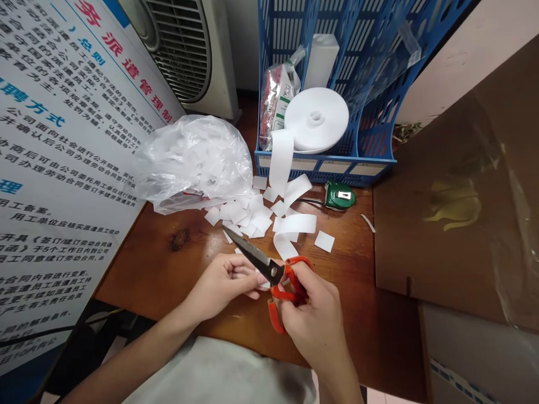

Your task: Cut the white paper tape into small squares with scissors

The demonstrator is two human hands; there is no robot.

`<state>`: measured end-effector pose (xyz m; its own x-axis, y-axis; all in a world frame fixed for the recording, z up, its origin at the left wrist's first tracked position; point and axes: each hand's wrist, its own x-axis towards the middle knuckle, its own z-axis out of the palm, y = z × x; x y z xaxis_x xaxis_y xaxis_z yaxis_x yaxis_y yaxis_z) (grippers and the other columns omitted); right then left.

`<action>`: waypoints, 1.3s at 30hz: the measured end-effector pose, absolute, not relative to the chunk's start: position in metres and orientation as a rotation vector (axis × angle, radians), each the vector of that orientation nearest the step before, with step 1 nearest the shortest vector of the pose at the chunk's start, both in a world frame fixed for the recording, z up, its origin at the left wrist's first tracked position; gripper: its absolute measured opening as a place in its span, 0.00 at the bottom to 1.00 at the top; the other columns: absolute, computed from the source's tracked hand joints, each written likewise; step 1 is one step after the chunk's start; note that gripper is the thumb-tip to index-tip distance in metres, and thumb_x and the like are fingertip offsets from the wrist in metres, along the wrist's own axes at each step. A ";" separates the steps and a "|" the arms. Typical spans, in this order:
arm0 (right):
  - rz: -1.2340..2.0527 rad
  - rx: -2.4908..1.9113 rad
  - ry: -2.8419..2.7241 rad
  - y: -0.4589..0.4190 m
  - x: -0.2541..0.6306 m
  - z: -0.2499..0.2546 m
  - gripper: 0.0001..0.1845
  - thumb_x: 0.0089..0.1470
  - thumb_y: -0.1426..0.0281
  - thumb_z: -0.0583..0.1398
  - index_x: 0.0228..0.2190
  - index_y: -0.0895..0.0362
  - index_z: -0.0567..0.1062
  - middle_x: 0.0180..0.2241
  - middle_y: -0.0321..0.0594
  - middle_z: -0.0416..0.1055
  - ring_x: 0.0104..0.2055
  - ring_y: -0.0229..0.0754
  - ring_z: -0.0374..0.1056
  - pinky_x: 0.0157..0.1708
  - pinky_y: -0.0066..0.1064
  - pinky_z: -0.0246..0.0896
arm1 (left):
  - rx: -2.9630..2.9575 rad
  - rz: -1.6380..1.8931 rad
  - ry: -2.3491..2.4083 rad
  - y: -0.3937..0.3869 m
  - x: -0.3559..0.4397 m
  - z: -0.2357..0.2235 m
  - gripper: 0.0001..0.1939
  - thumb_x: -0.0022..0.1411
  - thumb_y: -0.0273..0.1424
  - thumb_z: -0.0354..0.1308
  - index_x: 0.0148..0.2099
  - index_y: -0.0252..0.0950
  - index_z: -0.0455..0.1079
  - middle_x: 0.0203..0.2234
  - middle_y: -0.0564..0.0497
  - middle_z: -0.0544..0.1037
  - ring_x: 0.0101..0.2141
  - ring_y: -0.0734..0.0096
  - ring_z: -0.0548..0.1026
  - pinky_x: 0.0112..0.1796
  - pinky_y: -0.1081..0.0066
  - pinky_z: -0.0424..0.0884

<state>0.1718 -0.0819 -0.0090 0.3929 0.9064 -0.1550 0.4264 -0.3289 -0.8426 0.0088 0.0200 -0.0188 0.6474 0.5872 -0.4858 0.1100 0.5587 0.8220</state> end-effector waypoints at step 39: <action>1.219 -1.842 -1.059 -0.062 0.190 0.006 0.11 0.58 0.63 0.63 0.33 0.59 0.71 0.32 0.37 0.72 0.32 0.32 0.65 0.32 0.20 0.59 | 1.003 0.219 0.816 0.028 0.004 -0.020 0.17 0.58 0.39 0.71 0.43 0.29 0.81 0.30 0.44 0.84 0.30 0.69 0.81 0.33 0.74 0.78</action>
<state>0.1898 -0.0623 0.0058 0.2312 0.8929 -0.3864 0.2580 -0.4392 -0.8605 0.0043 0.0281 -0.0196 0.6917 0.5151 -0.5062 0.1923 0.5442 0.8166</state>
